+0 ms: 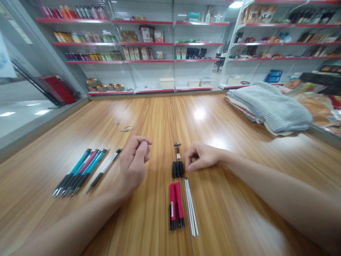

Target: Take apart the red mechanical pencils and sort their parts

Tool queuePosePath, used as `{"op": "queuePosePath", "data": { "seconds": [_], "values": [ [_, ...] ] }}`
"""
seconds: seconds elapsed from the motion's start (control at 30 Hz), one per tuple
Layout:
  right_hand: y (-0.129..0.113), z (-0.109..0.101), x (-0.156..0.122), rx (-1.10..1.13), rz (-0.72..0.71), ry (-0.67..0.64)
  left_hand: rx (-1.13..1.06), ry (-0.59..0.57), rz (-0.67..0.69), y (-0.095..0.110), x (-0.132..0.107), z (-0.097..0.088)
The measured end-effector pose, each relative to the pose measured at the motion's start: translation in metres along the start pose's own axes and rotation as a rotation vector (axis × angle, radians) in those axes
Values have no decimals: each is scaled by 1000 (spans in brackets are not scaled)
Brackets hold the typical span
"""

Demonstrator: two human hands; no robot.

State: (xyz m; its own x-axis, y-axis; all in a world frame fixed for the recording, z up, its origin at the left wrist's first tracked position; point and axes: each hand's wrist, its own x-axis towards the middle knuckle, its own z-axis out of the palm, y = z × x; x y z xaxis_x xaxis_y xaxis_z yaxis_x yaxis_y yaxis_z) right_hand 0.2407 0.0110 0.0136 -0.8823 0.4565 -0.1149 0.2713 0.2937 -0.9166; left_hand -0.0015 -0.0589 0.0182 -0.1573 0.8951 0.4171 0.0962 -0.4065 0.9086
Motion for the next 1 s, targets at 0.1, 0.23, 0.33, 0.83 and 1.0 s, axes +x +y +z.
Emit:
{"op": "queuePosePath", "data": {
  "seconds": [0.1, 0.23, 0.33, 0.83, 1.0],
  "values": [
    [3, 4, 2, -23, -59, 172, -178, 23, -104, -7, 10, 1],
    [5, 12, 5, -242, -121, 539, -243, 12, -147, -14, 16, 2],
    [3, 18, 5, -507, -152, 733, -392, -9, -171, -13, 17, 5],
    [-17, 50, 14, -986, -667, 658, -760, -36, -498, -4, 4, 19],
    [-9, 37, 14, -588, -512, 962, -648, -235, -520, -13, 6, 17]
  ]
}}
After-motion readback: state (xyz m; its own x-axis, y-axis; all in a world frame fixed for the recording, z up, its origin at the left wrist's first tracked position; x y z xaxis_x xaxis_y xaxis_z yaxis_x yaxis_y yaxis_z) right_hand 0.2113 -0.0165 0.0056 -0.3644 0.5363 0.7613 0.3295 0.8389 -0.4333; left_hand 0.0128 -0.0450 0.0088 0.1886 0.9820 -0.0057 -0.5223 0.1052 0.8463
